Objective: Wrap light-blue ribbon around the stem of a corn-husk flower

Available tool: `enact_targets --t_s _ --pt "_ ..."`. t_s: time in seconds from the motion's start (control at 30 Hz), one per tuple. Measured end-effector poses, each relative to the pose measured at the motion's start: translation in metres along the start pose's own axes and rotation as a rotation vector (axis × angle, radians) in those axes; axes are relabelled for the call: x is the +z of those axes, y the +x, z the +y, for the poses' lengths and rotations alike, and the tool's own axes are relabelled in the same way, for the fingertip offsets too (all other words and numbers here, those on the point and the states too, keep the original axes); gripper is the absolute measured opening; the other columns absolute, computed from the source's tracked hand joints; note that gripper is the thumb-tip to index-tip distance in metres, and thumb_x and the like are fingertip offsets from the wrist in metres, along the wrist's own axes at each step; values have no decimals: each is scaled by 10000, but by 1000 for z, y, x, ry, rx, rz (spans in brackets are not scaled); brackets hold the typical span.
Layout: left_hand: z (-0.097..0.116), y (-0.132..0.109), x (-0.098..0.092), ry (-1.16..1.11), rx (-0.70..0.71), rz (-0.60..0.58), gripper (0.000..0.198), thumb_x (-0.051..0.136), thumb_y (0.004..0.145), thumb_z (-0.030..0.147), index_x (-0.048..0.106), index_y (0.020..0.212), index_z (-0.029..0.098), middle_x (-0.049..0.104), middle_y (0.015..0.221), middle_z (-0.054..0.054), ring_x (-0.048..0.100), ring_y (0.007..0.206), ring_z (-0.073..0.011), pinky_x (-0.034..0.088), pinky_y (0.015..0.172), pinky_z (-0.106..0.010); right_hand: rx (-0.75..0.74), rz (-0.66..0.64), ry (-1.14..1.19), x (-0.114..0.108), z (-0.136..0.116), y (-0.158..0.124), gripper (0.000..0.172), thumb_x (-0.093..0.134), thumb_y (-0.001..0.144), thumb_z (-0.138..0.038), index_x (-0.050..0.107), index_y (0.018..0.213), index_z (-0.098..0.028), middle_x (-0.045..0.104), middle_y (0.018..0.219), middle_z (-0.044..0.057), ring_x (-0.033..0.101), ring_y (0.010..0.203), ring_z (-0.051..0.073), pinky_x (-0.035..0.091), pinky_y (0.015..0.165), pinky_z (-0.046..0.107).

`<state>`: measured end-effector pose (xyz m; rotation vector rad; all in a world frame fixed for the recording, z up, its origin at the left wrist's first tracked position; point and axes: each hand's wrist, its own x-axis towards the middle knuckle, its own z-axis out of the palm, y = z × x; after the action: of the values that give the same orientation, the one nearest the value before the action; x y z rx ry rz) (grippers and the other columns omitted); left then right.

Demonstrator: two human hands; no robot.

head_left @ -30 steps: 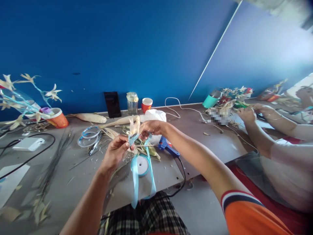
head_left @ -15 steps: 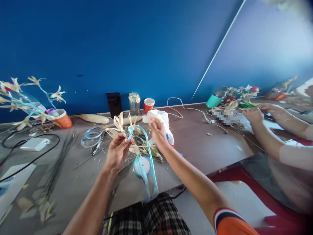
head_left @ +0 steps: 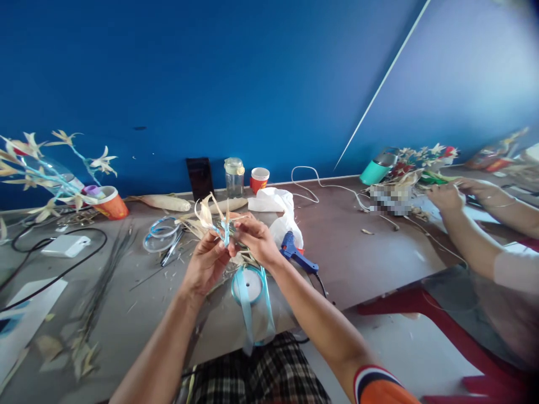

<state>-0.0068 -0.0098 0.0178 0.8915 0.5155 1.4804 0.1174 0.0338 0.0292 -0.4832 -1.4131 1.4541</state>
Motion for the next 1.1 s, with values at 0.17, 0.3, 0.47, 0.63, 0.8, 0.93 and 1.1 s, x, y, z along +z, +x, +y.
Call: enact_targets --t_s 0.17,0.3,0.47,0.63,0.8,0.93,1.1 --pt "1 -1 3 11 -22 15 104 667 736 186 614 821 214 615 632 21 545 585 -98 458 750 -322 23 70 149 -5 8 4 205 693 691 -316 598 828 -197 536 786 -3 550 586 101 458 533 250" --pt "0 1 1 36 -33 45 104 686 716 191 623 798 201 630 694 8 567 614 -104 459 701 -285 -91 183 -147 -12 11 5 113 674 707 -270 614 687 -176 501 793 7 506 757 120 430 723 258" --pt "-4 3 -2 86 49 141 122 715 680 162 643 772 199 632 776 13 597 652 -104 454 655 -242 -82 182 -51 -14 14 5 129 636 721 -274 583 673 -166 498 925 27 507 845 135 414 759 257" --pt "-2 3 -2 134 103 181 133 727 665 173 641 760 208 616 719 23 591 597 -103 456 609 -242 67 187 31 -10 15 3 224 641 698 -282 539 870 -181 517 747 -13 459 613 93 362 548 215" --pt "-2 4 -2 164 146 210 144 743 646 172 646 747 206 602 740 25 595 620 -101 457 602 -228 -116 422 -103 -8 10 -4 204 607 714 -211 530 902 -194 481 739 -24 414 578 82 335 528 215" --pt "-2 4 -3 172 158 182 134 734 661 192 642 756 208 609 709 20 599 634 -114 460 608 -234 -183 224 -200 -4 9 -12 85 538 791 -222 606 787 -172 496 748 7 483 675 111 394 618 242" --pt "-3 4 -3 142 145 144 133 731 659 184 639 753 202 629 717 15 567 582 -93 460 620 -244 -97 182 -161 8 16 -13 238 534 801 -233 606 1025 -201 514 718 -1 510 626 110 430 605 244"
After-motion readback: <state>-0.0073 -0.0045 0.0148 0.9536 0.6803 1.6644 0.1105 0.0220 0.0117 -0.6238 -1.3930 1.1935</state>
